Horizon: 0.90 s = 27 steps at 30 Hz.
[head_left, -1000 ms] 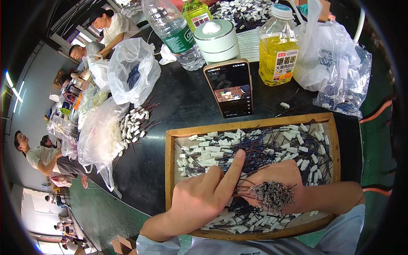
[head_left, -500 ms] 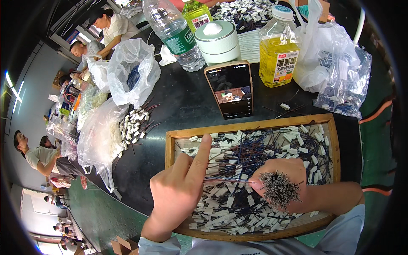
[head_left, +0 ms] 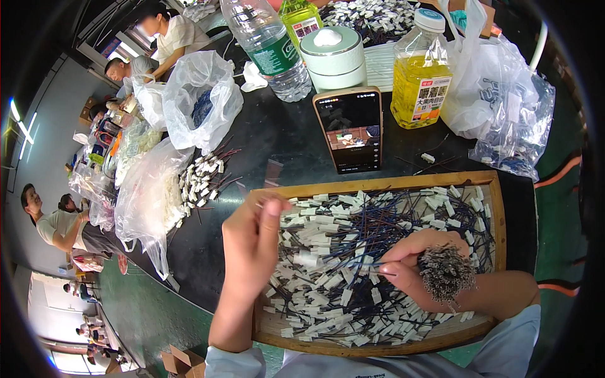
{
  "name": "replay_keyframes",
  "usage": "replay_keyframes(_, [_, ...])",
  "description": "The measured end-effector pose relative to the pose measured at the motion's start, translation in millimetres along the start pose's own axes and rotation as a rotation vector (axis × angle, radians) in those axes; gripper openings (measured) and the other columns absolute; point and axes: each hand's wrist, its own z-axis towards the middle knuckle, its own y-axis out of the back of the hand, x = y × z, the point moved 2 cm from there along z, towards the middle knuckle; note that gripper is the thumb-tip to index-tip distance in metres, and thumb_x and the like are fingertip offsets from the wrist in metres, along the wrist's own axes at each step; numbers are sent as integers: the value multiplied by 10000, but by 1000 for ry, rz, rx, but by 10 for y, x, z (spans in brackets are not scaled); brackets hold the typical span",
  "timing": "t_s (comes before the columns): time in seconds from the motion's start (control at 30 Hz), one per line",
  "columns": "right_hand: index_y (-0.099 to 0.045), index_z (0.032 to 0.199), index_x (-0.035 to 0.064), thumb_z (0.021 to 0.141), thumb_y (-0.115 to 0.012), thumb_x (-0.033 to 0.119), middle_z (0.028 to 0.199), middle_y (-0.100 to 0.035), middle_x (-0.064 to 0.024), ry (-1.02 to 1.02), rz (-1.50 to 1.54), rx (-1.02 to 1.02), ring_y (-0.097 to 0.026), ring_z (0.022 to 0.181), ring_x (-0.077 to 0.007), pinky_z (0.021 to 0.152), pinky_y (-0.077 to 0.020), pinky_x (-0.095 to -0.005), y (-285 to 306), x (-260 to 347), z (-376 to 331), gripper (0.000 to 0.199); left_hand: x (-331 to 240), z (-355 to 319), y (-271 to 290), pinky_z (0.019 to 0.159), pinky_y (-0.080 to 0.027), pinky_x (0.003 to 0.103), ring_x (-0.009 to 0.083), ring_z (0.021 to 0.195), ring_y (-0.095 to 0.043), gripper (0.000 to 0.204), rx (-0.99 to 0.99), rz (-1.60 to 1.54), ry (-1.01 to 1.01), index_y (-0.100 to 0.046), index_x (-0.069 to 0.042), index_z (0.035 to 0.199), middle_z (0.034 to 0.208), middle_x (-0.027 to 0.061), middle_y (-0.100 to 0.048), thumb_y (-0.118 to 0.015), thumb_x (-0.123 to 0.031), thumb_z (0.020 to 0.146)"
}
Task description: Assembling small electronic LED components by attaching plastic housings to wired sensors.
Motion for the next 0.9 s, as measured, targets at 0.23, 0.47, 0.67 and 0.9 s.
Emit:
replay_keyframes(0.23, [-570,998,15,852,-626,101,828,-618,-57,-119,165,41,-562,720,-70,627,-447,-210,-81,16,39,179,106,84,7,295,-184,221,87,328,-264,248,180,-1390,583,-410,-114,760,638,21,-397,-333,-271,936])
replay_keyframes(0.47, [-503,870,42,952,-447,253,713,-531,-5,-337,460,-45,-496,654,-60,566,-391,-220,-85,-141,-22,234,129,104,-42,332,-243,198,81,412,-353,160,102,-1535,631,-431,-97,855,732,22,-426,-318,-183,927])
replay_keyframes(0.67, [-428,976,90,964,-376,348,686,-424,-47,53,543,-26,-446,587,-120,541,-405,-253,-67,-116,20,264,11,64,-110,339,-239,164,32,423,-332,176,210,-1462,609,-428,-128,1025,740,-18,-413,-296,-241,997])
replay_keyframes(0.9, [-518,927,53,879,-583,133,781,-536,-2,-499,411,-77,-509,712,-66,635,-416,-224,-115,-16,8,114,-84,13,-164,338,-240,166,23,386,-302,165,267,-1268,491,-439,-133,1039,671,-12,-404,-361,-267,984])
